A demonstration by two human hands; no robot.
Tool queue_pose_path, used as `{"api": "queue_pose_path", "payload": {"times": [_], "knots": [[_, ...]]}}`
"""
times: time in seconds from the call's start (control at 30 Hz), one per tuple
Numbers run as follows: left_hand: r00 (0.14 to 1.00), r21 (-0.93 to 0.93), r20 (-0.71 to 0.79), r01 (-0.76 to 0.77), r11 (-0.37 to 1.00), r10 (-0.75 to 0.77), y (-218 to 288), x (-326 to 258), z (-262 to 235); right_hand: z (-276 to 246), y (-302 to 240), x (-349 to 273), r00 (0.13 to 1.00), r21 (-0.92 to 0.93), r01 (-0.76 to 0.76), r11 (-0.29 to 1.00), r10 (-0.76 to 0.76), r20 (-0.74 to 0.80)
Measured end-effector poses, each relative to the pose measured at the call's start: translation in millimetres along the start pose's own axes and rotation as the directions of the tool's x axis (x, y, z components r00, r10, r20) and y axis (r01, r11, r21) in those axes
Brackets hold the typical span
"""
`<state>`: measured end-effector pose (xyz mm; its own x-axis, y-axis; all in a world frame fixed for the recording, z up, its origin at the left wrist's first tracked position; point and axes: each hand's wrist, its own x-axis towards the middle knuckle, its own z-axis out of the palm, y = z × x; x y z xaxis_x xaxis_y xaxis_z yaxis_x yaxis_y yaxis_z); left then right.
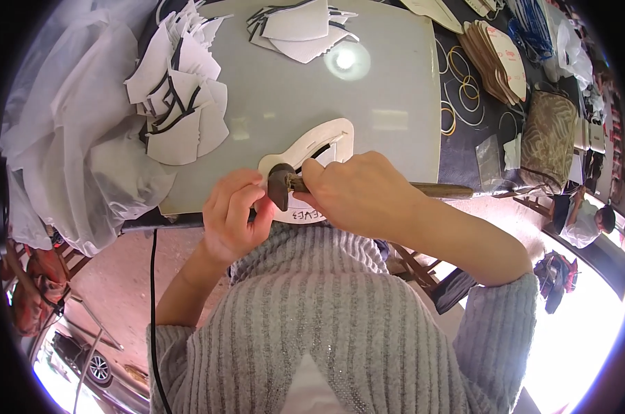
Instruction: The person is hammering leather shoe components onto a template at a workbench in a factory.
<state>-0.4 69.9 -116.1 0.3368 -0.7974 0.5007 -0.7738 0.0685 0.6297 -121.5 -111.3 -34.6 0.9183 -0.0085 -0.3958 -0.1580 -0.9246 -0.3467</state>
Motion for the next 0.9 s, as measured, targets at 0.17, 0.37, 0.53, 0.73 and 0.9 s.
{"api": "queue_pose_path", "payload": {"times": [0.17, 0.37, 0.53, 0.73, 0.9], "knots": [[0.999, 0.019, -0.053, 0.015, 1.0, -0.014, 1.6, -9.4, 3.3, -4.0, -0.7, -12.4, 0.949, 0.061, 0.065, 0.996, -0.043, -0.314], [1.0, -0.006, -0.013, 0.028, 1.0, -0.028, -0.6, -5.3, 3.2, -1.9, -7.8, -5.9, 0.997, -0.004, -0.064, 0.998, 0.063, -0.044], [0.998, -0.013, -0.009, 0.069, 0.998, -0.069, 3.5, -5.7, 1.1, 10.3, -7.2, -8.0, 0.99, 0.029, -0.114, 0.993, 0.116, -0.079], [0.993, 0.002, 0.007, 0.121, 0.993, -0.121, 4.2, 1.3, 0.0, 0.6, 21.0, -14.9, 0.898, 0.244, -0.09, 0.966, 0.184, -0.399], [0.982, -0.031, -0.017, 0.189, 0.982, -0.189, 16.0, 28.1, 3.2, 12.1, 37.0, -35.2, 0.822, 0.482, -0.145, 0.864, 0.376, -0.427]]}}
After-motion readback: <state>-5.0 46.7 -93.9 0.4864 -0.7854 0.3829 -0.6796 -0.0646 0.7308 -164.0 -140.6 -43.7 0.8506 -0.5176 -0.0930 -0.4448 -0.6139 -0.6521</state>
